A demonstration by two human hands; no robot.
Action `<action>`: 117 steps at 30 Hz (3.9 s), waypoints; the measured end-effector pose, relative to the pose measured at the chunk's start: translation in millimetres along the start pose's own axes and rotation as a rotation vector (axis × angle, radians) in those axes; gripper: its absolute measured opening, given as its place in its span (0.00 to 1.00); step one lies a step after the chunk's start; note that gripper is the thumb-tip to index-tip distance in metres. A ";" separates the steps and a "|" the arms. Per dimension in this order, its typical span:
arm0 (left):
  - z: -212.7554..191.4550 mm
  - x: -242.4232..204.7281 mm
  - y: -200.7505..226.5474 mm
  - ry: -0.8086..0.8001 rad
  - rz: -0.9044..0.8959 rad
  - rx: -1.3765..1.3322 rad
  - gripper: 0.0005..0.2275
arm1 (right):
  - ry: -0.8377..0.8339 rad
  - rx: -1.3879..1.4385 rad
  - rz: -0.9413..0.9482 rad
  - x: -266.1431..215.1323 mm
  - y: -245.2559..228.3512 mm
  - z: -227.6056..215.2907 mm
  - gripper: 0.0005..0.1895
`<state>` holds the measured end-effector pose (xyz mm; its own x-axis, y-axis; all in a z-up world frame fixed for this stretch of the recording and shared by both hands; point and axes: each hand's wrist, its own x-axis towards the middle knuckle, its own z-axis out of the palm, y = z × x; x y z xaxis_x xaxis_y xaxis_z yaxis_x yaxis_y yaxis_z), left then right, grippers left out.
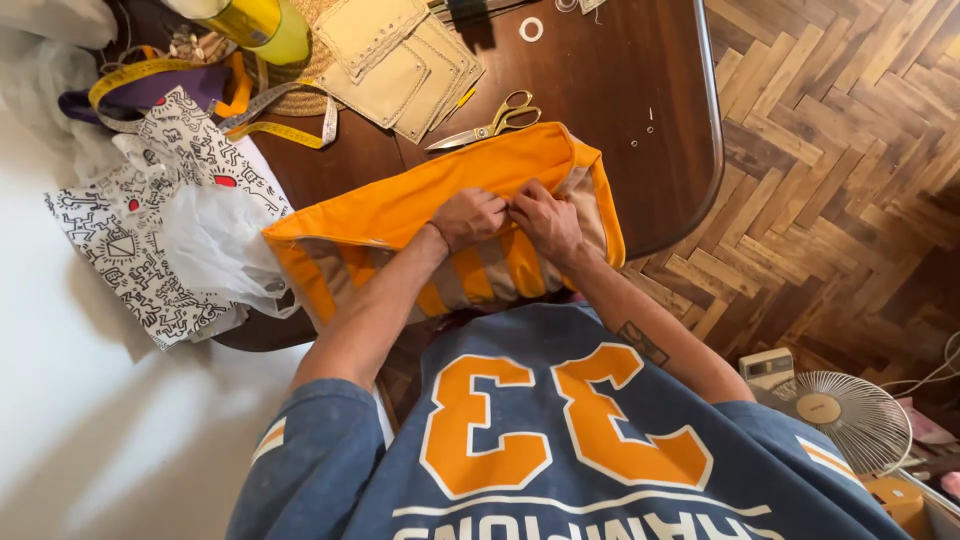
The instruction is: Inspecting and finishing a handmade striped bag by checking grommets and folding the material
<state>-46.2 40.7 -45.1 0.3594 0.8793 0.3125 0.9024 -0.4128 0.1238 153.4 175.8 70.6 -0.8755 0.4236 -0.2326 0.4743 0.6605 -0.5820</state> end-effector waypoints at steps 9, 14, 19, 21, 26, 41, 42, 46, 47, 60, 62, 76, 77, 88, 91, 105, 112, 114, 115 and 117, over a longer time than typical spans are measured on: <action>-40.2 19.5 4.4 -0.271 -0.164 -0.153 0.01 | 0.316 0.077 -0.127 98.9 22.3 -48.6 0.03; -50.4 22.3 7.8 -0.279 -0.168 -0.170 0.05 | 0.095 -0.301 -0.383 155.2 31.5 -71.3 0.33; -47.7 18.9 9.4 -0.280 -0.224 -0.162 0.06 | 0.022 -0.503 -0.466 168.5 34.2 -63.5 0.25; -53.8 26.1 8.6 -0.306 -0.197 -0.106 0.05 | -0.077 -0.542 -0.451 172.1 30.3 -60.1 0.15; -49.8 23.9 4.3 -0.313 -0.204 -0.098 0.04 | -0.024 -0.499 -0.285 143.1 -1.0 -87.3 0.02; -47.9 14.6 0.2 -0.115 -0.122 -0.032 0.07 | 0.055 0.493 0.398 -116.3 -15.2 43.4 0.13; -50.7 14.7 1.3 -0.103 -0.118 -0.026 0.07 | 0.033 0.561 0.407 -118.2 -26.5 40.1 0.16; -49.2 14.3 -1.8 -0.093 -0.091 -0.011 0.07 | 0.095 0.464 0.333 -123.0 -55.5 37.9 0.32; -49.4 13.6 -1.0 -0.089 -0.092 -0.010 0.07 | 0.098 0.420 0.312 -123.3 -55.9 43.6 0.33; -58.9 13.6 -10.5 -0.131 -0.035 -0.070 0.07 | -0.137 0.087 0.427 -100.3 -78.1 40.3 0.44; -59.4 15.9 -18.2 -0.127 -0.012 -0.076 0.06 | -0.147 0.043 0.419 -96.5 -78.4 36.9 0.45; -73.3 22.1 -20.3 -0.108 0.045 -0.039 0.07 | -0.107 -0.037 0.386 -96.8 -66.6 63.4 0.52; -72.6 19.7 -18.8 -0.117 0.041 -0.044 0.07 | -0.114 -0.058 0.380 -98.2 -66.0 66.2 0.52; -68.0 15.1 -19.6 -0.138 0.033 -0.064 0.07 | -0.265 0.008 0.364 -89.9 -36.1 70.1 0.53; -73.6 23.8 -26.7 -0.158 0.017 -0.087 0.07 | -0.338 0.002 0.368 -84.2 -25.0 57.3 0.52; -50.6 13.5 -30.9 -0.048 0.140 0.009 0.05 | -0.136 -0.360 0.536 -56.5 -46.8 117.2 0.42; -66.4 21.1 -34.0 -0.037 0.157 -0.040 0.06 | 0.195 -0.553 0.447 -53.2 -91.1 116.5 0.38; -60.7 18.2 -31.5 -0.021 0.148 -0.062 0.07 | -0.084 -0.026 0.609 -47.9 -102.5 106.4 0.39; -62.6 19.2 -30.8 -0.025 0.154 -0.073 0.07 | -0.087 -0.021 0.620 -45.4 -108.5 101.0 0.39; -66.4 21.7 -33.5 -0.009 0.162 -0.038 0.08 | -0.102 0.229 0.692 -36.2 -119.6 90.4 0.43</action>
<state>-84.4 57.9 20.1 0.5015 0.8028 0.3224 0.8231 -0.5576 0.1081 120.0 25.4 78.3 -0.3923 0.6297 -0.6705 0.9000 0.1122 -0.4213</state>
